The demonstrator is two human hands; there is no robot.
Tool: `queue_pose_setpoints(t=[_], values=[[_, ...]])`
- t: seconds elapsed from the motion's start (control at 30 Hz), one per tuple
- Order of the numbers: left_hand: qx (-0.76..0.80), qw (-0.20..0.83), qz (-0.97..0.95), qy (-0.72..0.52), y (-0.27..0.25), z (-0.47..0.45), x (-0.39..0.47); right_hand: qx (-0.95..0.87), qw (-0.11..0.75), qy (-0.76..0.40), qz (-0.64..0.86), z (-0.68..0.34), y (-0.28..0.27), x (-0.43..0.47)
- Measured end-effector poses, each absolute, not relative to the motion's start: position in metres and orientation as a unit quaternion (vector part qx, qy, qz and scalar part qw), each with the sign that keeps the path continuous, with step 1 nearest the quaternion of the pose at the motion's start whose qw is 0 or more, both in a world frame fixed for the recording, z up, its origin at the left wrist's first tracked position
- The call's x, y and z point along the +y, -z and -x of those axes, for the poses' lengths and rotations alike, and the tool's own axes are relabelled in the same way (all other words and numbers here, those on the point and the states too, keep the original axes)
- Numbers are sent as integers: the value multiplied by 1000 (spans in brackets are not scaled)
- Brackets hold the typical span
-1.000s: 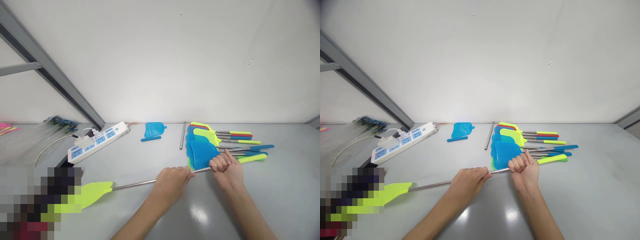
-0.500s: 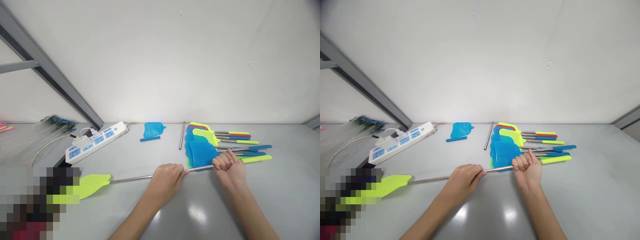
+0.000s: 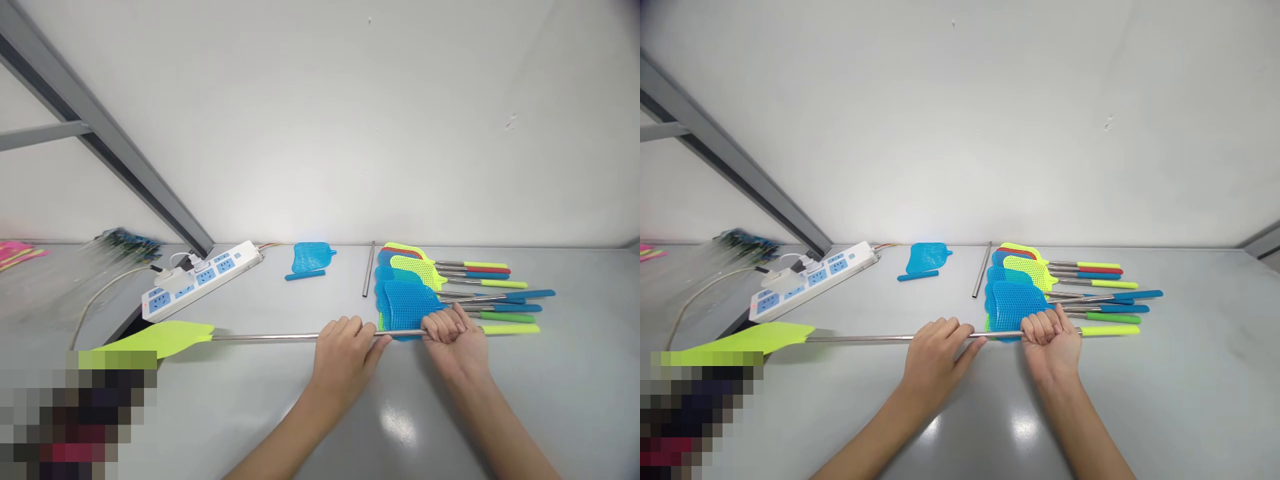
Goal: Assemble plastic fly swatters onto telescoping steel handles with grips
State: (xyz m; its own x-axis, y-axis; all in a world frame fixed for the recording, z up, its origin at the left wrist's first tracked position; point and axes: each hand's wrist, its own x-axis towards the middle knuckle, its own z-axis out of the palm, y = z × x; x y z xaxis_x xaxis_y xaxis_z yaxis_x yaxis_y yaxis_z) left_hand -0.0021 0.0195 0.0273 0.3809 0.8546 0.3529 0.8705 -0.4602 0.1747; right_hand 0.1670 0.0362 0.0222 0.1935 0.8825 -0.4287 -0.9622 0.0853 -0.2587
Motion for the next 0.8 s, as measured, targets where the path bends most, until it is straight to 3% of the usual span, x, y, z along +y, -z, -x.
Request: queue_pose_setpoints(t=[0.3, 0.8], values=[[-482, 138, 823, 267, -32, 1, 20, 90, 719, -645, 245, -181, -20, 38], [-445, 144, 857, 216, -49, 31, 28, 86, 729, -624, 268, -211, -25, 43]])
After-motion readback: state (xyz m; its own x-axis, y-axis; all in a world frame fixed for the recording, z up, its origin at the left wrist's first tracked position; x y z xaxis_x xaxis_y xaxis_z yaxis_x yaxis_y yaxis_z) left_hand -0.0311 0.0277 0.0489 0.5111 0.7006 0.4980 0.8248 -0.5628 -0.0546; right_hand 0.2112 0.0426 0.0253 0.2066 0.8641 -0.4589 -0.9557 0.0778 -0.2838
